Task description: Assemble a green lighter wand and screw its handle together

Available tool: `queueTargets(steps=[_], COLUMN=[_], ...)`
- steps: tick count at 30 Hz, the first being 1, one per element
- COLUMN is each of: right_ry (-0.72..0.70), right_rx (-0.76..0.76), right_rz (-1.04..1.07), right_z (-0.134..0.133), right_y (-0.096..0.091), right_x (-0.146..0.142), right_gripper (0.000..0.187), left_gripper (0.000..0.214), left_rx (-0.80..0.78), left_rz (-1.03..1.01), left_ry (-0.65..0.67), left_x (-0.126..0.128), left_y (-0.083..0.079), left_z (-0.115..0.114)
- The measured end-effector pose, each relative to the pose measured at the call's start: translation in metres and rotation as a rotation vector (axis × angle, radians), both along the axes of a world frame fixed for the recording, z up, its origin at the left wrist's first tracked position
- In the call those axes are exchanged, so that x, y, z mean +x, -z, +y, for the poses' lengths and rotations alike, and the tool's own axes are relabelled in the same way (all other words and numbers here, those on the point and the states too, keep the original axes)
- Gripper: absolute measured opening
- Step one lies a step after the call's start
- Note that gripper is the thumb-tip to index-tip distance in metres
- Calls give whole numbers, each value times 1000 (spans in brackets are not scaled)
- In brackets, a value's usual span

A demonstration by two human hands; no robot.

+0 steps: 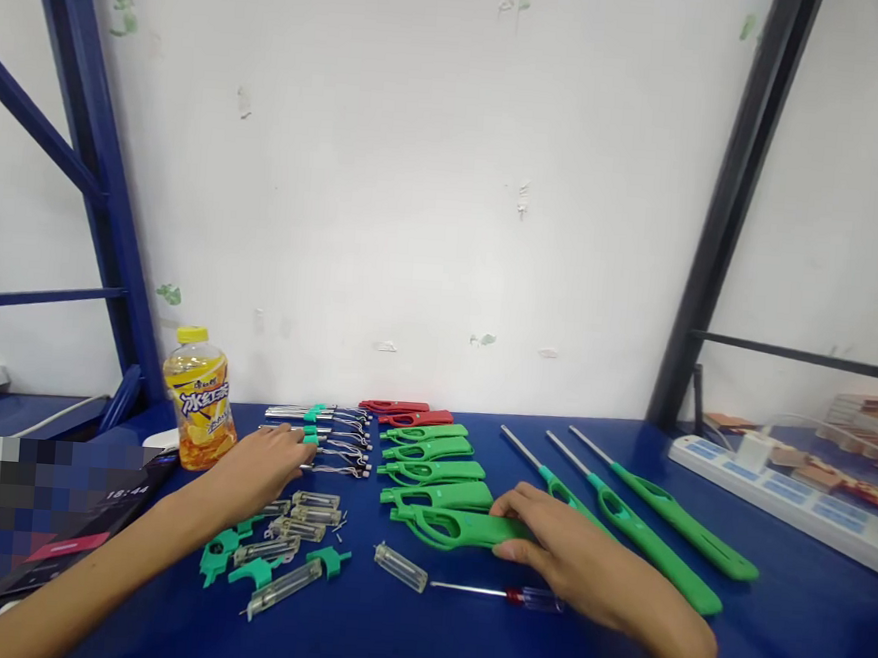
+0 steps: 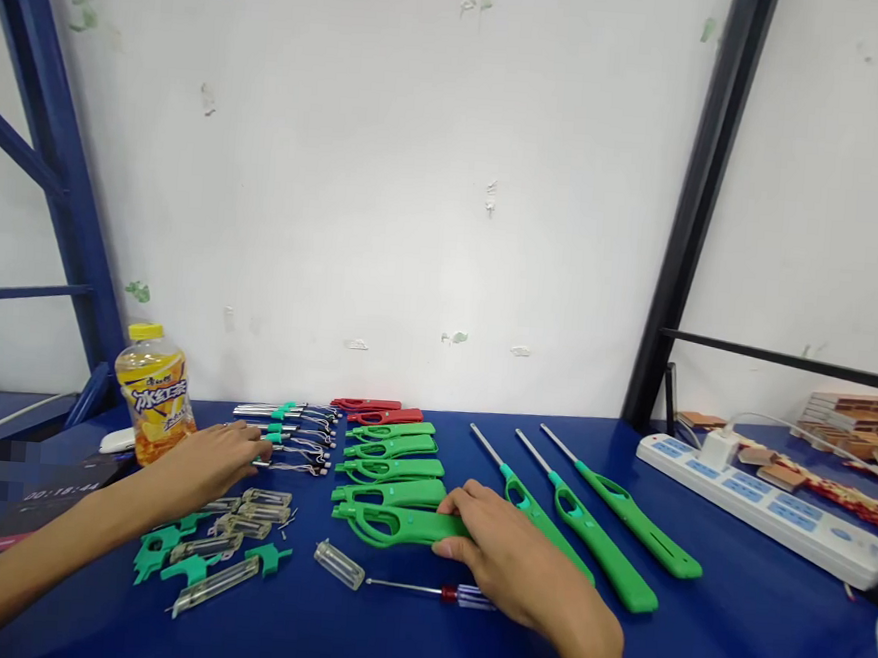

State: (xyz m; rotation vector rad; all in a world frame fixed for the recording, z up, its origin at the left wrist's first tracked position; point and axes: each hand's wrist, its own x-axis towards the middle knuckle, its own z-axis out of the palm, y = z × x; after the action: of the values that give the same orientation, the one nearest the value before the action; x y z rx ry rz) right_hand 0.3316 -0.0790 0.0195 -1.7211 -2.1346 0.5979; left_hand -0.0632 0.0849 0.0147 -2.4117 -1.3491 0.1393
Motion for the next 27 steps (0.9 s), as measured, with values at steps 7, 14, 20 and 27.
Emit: queueTargets(steps=[7, 14, 20, 27], right_ry=[-27, 1, 46, -83], right_rx=[-46, -198, -132, 21], right_rz=[23, -66, -123, -237], right_z=[-36, -46, -35, -23], right_y=[-10, -15, -13, 17], right_x=[3, -29, -36, -35], right_gripper=[22, 24, 20, 26], left_gripper=[37, 33, 43, 39], left_rx=[9, 116, 301, 369], left_rz=[13, -68, -296, -540], left_ry=[6, 53, 201, 408], left_x=[-1, 8, 2, 3], left_y=[9, -13, -29, 37], left_z=[6, -8, -72, -144])
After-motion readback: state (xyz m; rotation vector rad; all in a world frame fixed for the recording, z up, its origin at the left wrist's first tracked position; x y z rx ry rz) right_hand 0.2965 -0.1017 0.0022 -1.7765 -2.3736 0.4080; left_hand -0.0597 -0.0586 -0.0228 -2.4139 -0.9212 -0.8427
